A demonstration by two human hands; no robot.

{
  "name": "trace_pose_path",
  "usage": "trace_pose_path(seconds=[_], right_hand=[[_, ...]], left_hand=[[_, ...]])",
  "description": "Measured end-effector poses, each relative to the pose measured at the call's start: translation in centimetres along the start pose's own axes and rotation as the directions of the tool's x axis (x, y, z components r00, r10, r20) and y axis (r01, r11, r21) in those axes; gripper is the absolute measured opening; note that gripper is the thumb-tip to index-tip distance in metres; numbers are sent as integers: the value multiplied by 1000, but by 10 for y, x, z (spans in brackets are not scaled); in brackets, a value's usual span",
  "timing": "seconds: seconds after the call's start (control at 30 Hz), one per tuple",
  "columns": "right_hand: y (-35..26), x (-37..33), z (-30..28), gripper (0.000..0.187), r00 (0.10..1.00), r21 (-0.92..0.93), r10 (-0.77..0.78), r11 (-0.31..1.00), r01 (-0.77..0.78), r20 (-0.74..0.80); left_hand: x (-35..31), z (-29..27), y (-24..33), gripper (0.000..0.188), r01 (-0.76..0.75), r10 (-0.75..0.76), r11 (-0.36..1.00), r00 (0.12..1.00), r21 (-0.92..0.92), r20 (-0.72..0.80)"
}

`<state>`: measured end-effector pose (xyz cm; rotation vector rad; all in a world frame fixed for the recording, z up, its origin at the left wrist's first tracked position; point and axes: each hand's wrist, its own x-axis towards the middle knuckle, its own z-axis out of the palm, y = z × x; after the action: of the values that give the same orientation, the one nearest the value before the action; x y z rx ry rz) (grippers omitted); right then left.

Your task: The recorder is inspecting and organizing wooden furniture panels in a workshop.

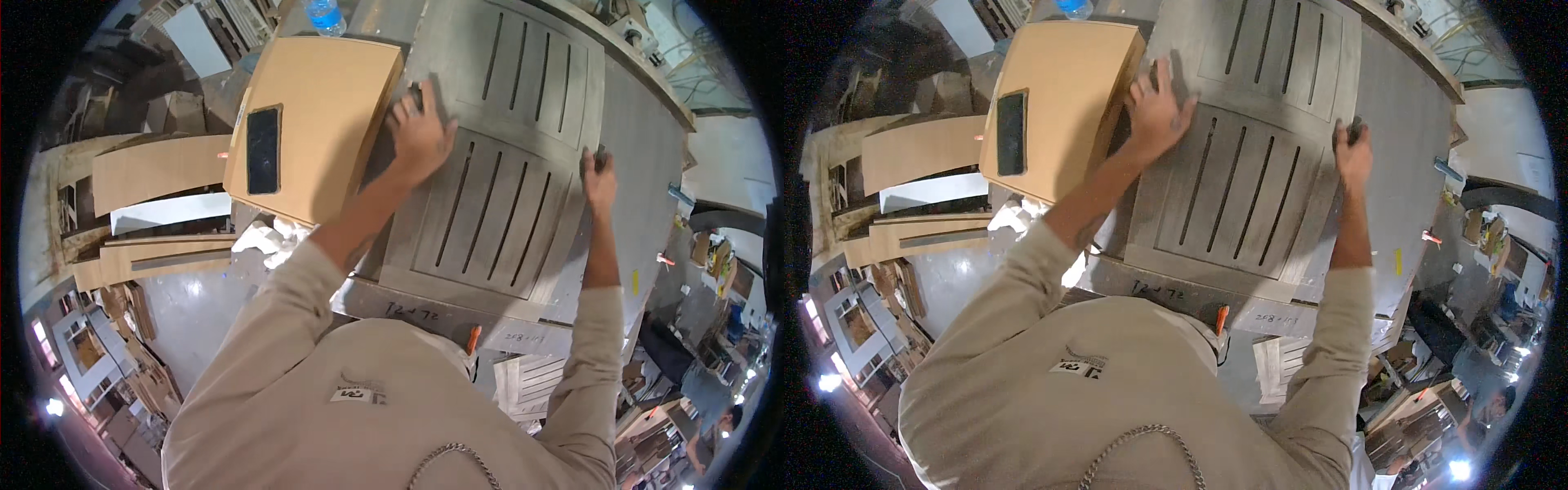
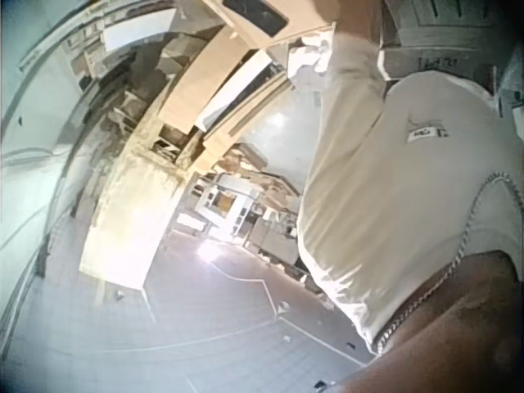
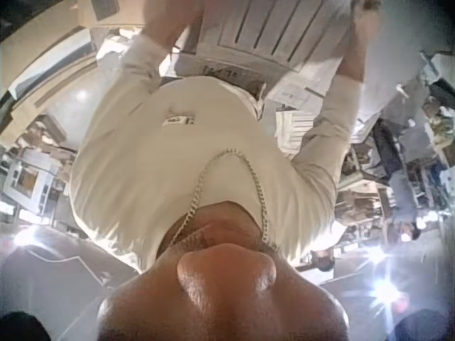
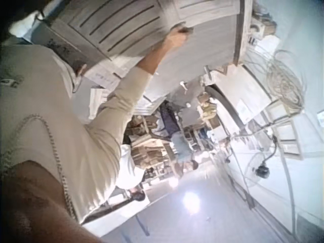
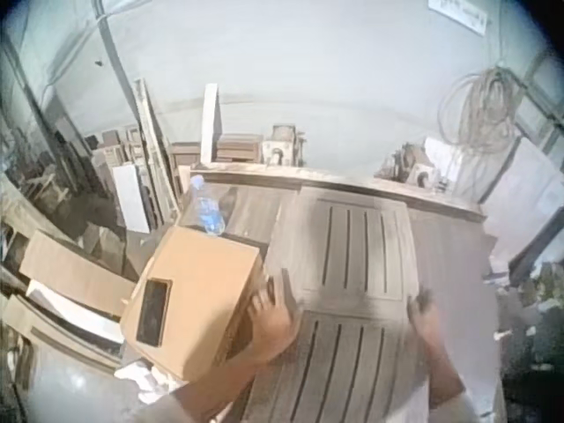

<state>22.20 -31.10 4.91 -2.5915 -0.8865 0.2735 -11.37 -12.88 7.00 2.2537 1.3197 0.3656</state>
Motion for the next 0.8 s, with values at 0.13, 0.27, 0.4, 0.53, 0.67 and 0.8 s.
trace_pose_path(seconds=[0.13,0.27,0.4,0.53,0.67,0.8], right_hand=[[-31,47,23,79,990,6,-143,990,143,-19],[-18,61,53,68,953,-271,-255,940,205,-162],[-32,53,55,58,957,-196,-256,954,226,-140],[-22,51,53,57,954,-216,-251,953,214,-163],[-26,51,51,56,956,-227,-255,949,220,-142],[-30,50,50,57,961,-256,-233,948,190,-149]], left_hand=[[79,30,-3,92,83,-64,987,988,137,-137],[111,68,-10,91,63,-21,990,952,129,-305],[110,68,-11,89,121,-66,984,927,129,-368],[109,67,-2,84,90,-27,974,958,207,-287],[112,69,-7,80,91,-17,970,951,227,-308],[116,75,-7,78,152,-55,952,940,267,-337]])
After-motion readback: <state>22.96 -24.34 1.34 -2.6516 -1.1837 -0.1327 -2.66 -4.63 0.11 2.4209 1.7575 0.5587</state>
